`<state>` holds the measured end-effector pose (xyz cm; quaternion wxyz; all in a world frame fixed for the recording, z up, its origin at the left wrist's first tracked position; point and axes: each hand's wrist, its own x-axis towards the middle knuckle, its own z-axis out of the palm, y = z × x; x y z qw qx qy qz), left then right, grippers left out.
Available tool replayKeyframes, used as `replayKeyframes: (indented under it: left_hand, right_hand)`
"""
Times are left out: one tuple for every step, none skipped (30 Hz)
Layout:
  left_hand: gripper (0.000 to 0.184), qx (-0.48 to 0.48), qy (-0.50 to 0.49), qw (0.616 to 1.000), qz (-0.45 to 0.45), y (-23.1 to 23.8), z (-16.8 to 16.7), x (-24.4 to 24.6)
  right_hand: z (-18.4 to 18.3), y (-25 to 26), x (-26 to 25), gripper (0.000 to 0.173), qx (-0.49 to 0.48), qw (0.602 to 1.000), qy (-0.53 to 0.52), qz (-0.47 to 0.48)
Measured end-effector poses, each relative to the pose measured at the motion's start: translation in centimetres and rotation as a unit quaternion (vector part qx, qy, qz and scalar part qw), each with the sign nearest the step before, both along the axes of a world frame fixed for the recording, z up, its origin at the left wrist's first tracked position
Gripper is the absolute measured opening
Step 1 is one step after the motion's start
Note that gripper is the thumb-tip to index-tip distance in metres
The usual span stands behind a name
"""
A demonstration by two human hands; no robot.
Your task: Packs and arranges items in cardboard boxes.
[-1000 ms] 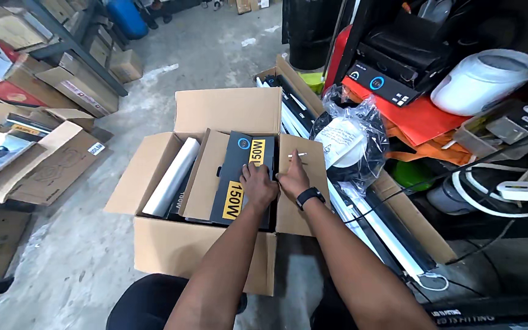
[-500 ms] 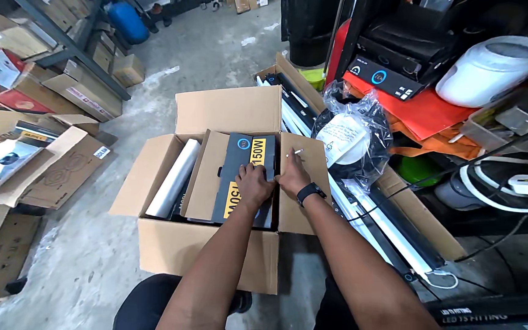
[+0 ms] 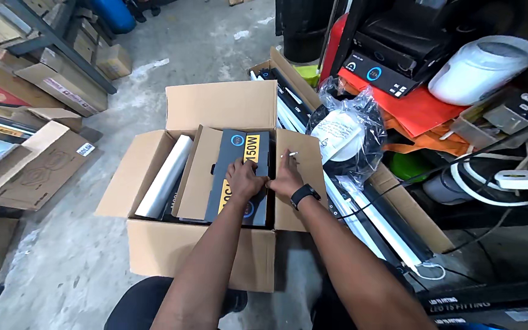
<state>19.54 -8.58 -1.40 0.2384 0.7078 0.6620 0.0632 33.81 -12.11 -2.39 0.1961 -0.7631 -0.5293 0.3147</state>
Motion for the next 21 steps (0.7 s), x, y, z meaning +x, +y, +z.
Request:
replayKeyframes:
  left_hand:
    - [0.052, -0.004, 0.002, 1.000, -0.002, 0.1, 0.1, 0.1]
    - [0.051, -0.006, 0.005, 1.000, -0.006, 0.2, 0.1, 0.1]
    - [0.051, -0.006, 0.009, 1.000, -0.010, 0.2, 0.2, 0.2]
    - [0.051, -0.007, 0.012, 1.000, -0.014, 0.3, 0.2, 0.2]
    - [0.052, -0.006, 0.014, 1.000, -0.020, 0.3, 0.2, 0.3]
    - [0.054, -0.005, 0.016, 0.999, -0.028, 0.4, 0.2, 0.3]
    - [0.055, -0.006, 0.014, 0.999, -0.039, 0.5, 0.2, 0.3]
    - [0.056, -0.006, 0.012, 0.999, -0.052, 0.7, 0.1, 0.2]
    - [0.057, -0.006, 0.011, 0.998, -0.065, 0.8, 0.1, 0.2]
    - [0.057, -0.006, 0.008, 0.997, -0.076, 1.0, 0.1, 0.2]
    - [0.057, -0.006, 0.007, 0.996, -0.088, 1.1, 0.0, 0.3]
    - [0.057, -0.006, 0.008, 0.995, -0.103, 1.3, 0.0, 0.3]
    - [0.056, -0.007, 0.011, 0.993, -0.120, 1.5, 0.0, 0.4]
    - [0.056, -0.006, 0.018, 0.990, -0.140, 1.7, -0.1, 0.4]
    - [0.056, -0.005, 0.031, 0.987, -0.160, 1.9, -0.1, 0.5]
    - [0.057, -0.004, 0.049, 0.982, -0.181, 2.2, 0.0, 0.6]
    - [0.058, 0.000, 0.067, 0.978, -0.200, 2.5, 0.2, 0.6]
    - [0.058, 0.007, 0.079, 0.973, -0.215, 2.8, 0.3, 0.8]
    - [0.057, 0.014, 0.089, 0.969, -0.228, 3.1, 0.5, 0.9]
    - [0.056, 0.023, 0.096, 0.966, -0.238, 3.3, 0.5, 0.9]
    - [0.055, 0.034, 0.102, 0.964, -0.243, 3.5, 0.4, 1.0]
  right_hand:
    - [0.0, -0.1, -0.2, 0.136, 0.000, 1.000, -0.002, -0.008]
    - [-0.1, -0.1, -0.5, 0.135, 0.002, 1.000, -0.007, -0.017]
    - [-0.2, -0.3, -0.7, 0.133, 0.006, 1.000, -0.015, -0.024]
    - [-0.2, -0.4, -0.9, 0.131, 0.010, 0.999, -0.021, -0.029]
    - [-0.2, -0.5, -1.1, 0.129, 0.015, 0.999, -0.025, -0.032]
    - [-0.3, -0.6, -1.2, 0.128, 0.021, 0.999, -0.028, -0.035]
    - [-0.5, -0.6, -1.3, 0.127, 0.028, 0.999, -0.026, -0.039]
    - [-0.7, -0.7, -1.2, 0.127, 0.035, 0.998, -0.021, -0.043]
    - [-0.8, -0.7, -1.2, 0.127, 0.038, 0.998, -0.017, -0.045]
    - [-0.9, -0.7, -1.2, 0.127, 0.039, 0.998, -0.014, -0.047]
    - [-1.0, -0.8, -1.1, 0.128, 0.041, 0.998, -0.011, -0.048]
    - [-1.2, -0.8, -1.1, 0.128, 0.042, 0.998, -0.010, -0.050]
    - [-1.3, -0.9, -1.1, 0.128, 0.043, 0.998, -0.011, -0.052]
    - [-1.3, -1.0, -1.1, 0.127, 0.044, 0.998, -0.012, -0.052]
    - [-1.4, -1.1, -1.1, 0.127, 0.047, 0.997, -0.014, -0.052]
    - [-1.3, -1.1, -1.1, 0.126, 0.049, 0.997, -0.014, -0.051]
    - [-1.3, -1.1, -1.1, 0.126, 0.048, 0.997, -0.013, -0.052]
    - [-1.2, -1.0, -1.1, 0.126, 0.046, 0.997, -0.014, -0.054]
    - [-1.2, -1.0, -1.0, 0.126, 0.044, 0.997, -0.014, -0.057]
    - [-1.3, -1.0, -1.0, 0.127, 0.044, 0.997, -0.011, -0.062]
    - [-1.4, -1.0, -1.0, 0.127, 0.048, 0.997, -0.009, -0.064]
